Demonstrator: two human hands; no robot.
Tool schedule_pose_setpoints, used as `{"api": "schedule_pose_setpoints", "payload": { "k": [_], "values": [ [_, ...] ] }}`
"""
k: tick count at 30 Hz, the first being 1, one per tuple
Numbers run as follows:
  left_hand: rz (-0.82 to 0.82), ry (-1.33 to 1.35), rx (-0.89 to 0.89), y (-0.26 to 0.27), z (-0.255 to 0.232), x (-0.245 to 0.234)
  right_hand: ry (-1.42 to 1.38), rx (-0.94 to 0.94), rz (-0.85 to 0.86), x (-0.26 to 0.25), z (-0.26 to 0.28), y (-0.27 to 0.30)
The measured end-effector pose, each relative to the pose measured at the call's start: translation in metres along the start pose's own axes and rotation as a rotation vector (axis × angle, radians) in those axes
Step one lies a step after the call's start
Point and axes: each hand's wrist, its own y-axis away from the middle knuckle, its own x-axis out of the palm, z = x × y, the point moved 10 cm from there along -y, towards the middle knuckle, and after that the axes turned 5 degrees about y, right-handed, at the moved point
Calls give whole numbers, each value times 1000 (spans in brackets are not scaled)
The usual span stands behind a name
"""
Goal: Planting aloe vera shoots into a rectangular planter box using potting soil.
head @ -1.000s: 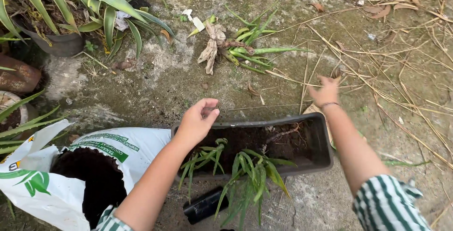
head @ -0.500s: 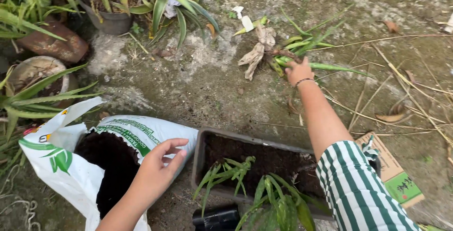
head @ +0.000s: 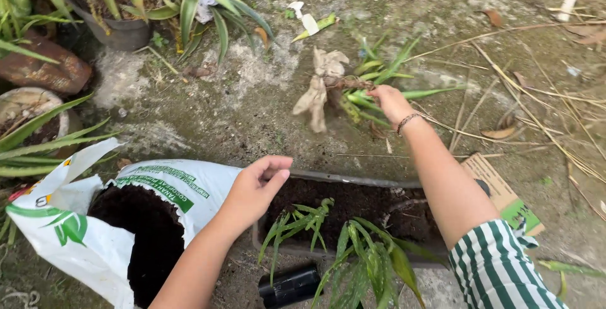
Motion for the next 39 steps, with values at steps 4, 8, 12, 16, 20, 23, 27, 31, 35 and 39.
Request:
{"api": "schedule_pose_setpoints", "payload": {
  "k": [4,8,12,16,20,23,27,31,35,39],
  "values": [
    [11,27,139,-31,-43,30,-139,-184,-47,-43,26,91],
    [-62,106,241,-43,-70,58,22,-348,-158,-101,67,183],
    [-187,174,412,-24,-111,71,440,-658,-412,-148,118,281],
    [-162,70,501,4,-138,105,773,-752,-648,-183,133,379],
    [-98,-69,514,35,-169,155,858,-726,-733,-212,123,450],
    [-62,-233,496,50,-182,199,915,-669,-750,-228,108,485],
    [-46,-325,438,55,-178,251,963,-639,-743,-231,87,513],
    [-67,-305,373,56,-158,280,929,-615,-738,-223,59,530],
    [-81,-309,413,60,-158,284,832,-605,-778,-225,35,545],
    [-88,-10,360,49,-152,256,564,-530,-851,-246,-23,547]
  ]
}}
